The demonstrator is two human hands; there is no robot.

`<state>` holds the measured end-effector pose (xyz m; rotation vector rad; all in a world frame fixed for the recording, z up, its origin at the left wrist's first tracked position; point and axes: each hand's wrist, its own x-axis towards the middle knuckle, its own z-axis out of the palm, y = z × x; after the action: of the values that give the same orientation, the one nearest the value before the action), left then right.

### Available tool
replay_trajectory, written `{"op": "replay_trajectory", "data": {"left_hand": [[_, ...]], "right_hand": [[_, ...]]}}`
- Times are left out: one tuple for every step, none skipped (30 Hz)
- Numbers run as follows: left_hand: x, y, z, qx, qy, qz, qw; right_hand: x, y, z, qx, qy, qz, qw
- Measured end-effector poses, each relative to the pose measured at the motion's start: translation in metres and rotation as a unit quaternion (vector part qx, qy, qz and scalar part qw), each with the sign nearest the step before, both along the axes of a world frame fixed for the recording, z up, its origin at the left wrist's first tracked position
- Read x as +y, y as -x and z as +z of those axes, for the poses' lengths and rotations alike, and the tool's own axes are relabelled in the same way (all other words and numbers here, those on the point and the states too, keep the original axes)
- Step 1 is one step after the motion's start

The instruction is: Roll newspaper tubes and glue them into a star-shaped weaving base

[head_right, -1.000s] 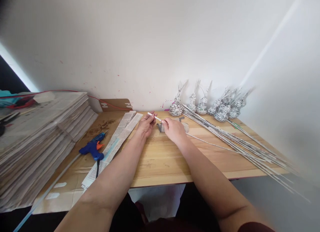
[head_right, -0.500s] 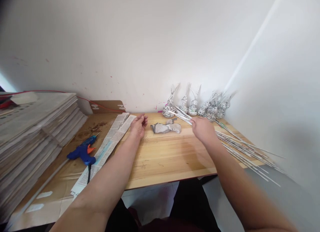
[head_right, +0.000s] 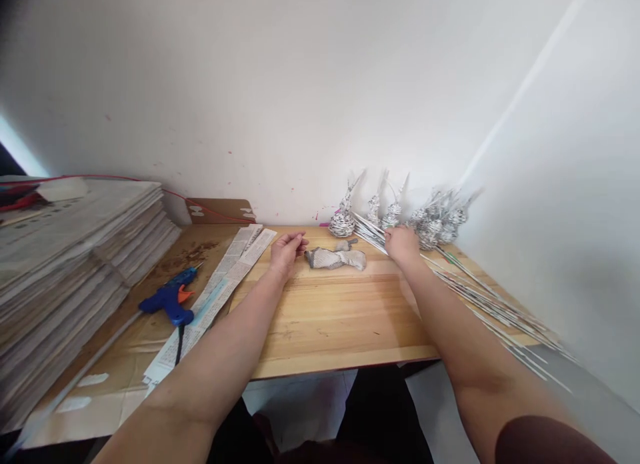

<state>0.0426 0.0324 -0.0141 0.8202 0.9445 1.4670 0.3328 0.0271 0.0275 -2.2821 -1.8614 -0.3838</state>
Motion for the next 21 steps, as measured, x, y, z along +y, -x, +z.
{"op": "replay_trajectory", "data": {"left_hand": [[-0.001,-0.001,0.001,0.006,-0.003,0.0,1.0],[-0.002,-0.002,0.001,0.01,-0.003,0.001,1.0],[-0.002,-0.003,0.002,0.013,-0.002,0.004,1.0],[-0.001,-0.003,0.002,0.015,-0.001,0.01,1.0],[0.0,-0.002,0.002,0.017,0.0,0.017,1.0],[0.002,-0.001,0.002,0.016,0.003,0.03,0.999],[0.004,0.0,0.002,0.017,0.002,0.046,0.999],[0.006,0.001,0.002,0.02,0.002,0.067,0.998],[0.007,0.002,0.002,0.022,0.002,0.089,0.996],[0.009,0.003,0.001,0.023,0.003,0.109,0.994],[0.009,0.004,0.001,0.025,0.003,0.129,0.991],[0.009,0.004,0.0,0.033,-0.002,0.144,0.989],[0.009,0.003,-0.001,0.051,-0.016,0.154,0.987],[0.007,0.003,-0.002,0.082,-0.039,0.159,0.983],[0.005,0.002,-0.003,0.125,-0.069,0.157,0.977],[0.001,0.001,-0.004,0.174,-0.102,0.145,0.969],[-0.002,-0.001,-0.004,0.224,-0.133,0.125,0.957],[-0.006,-0.003,-0.003,0.266,-0.154,0.093,0.947],[-0.01,-0.005,-0.002,0.292,-0.164,0.054,0.941],[-0.013,-0.007,-0.001,0.3,-0.16,0.018,0.94],[-0.016,-0.009,0.001,0.29,-0.137,-0.013,0.947]], "right_hand": [[0.003,0.002,-0.004,0.003,0.009,-0.001,1.0],[0.005,0.004,-0.009,0.006,0.02,0.0,1.0],[0.006,0.005,-0.012,0.008,0.031,0.0,0.999],[0.006,0.006,-0.015,0.009,0.041,0.001,0.999],[0.006,0.006,-0.017,0.007,0.044,-0.002,0.999],[0.005,0.006,-0.018,0.001,0.039,-0.01,0.999],[0.003,0.006,-0.018,-0.005,0.027,-0.018,0.999],[0.001,0.007,-0.017,-0.007,0.005,-0.025,1.0],[-0.003,0.008,-0.015,-0.008,-0.019,-0.025,0.999],[-0.006,0.01,-0.013,-0.009,-0.049,-0.021,0.999],[-0.009,0.014,-0.011,-0.007,-0.081,-0.008,0.997],[-0.012,0.019,-0.009,-0.004,-0.11,0.017,0.994],[-0.015,0.026,-0.006,0.002,-0.134,0.052,0.99],[-0.017,0.035,-0.003,0.015,-0.153,0.097,0.983],[-0.019,0.046,0.0,0.034,-0.163,0.147,0.975],[-0.022,0.059,0.004,0.061,-0.173,0.191,0.964],[-0.025,0.075,0.008,0.098,-0.184,0.219,0.953],[-0.03,0.091,0.013,0.137,-0.187,0.242,0.942],[-0.035,0.11,0.018,0.181,-0.193,0.258,0.929],[-0.04,0.129,0.022,0.218,-0.188,0.279,0.916],[-0.047,0.149,0.027,0.245,-0.179,0.306,0.902]]}}
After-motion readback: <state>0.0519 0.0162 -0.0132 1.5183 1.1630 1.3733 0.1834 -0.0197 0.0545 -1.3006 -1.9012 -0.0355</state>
